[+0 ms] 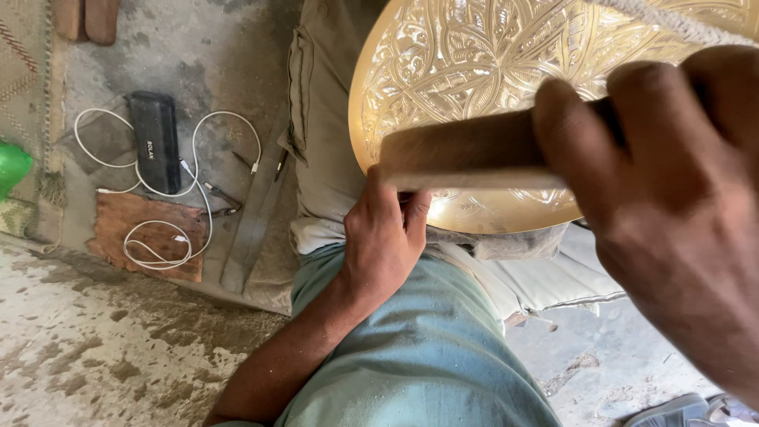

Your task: The person uses a wooden mallet and a metal chisel to engrave a floral pattern into a brass plate. They repeatedly strike the chisel to deepen the design lines while holding the plate steady on their lap.

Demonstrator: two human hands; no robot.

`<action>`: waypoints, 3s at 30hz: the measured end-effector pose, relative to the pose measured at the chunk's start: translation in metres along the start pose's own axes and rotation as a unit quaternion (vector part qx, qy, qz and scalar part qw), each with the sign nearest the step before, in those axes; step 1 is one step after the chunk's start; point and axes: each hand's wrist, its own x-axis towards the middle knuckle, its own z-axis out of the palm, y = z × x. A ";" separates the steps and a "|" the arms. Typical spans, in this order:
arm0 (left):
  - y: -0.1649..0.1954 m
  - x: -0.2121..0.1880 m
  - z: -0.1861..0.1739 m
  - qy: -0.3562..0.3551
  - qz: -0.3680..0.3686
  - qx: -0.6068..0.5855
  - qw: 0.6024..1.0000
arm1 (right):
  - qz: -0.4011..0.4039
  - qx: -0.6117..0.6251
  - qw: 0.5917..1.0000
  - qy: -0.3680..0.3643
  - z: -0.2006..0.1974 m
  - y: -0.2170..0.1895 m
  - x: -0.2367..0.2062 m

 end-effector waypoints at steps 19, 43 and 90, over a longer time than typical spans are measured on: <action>-0.004 -0.005 -0.006 0.012 0.097 0.113 0.989 | 0.024 0.110 0.993 0.022 -0.007 0.000 0.009; 0.013 0.002 -0.003 0.010 -0.026 -0.025 0.999 | 0.057 -0.029 0.996 -0.055 0.014 0.007 -0.007; 0.000 -0.017 -0.001 0.008 -0.102 0.017 0.995 | 0.022 -0.115 0.992 0.040 -0.003 0.002 0.003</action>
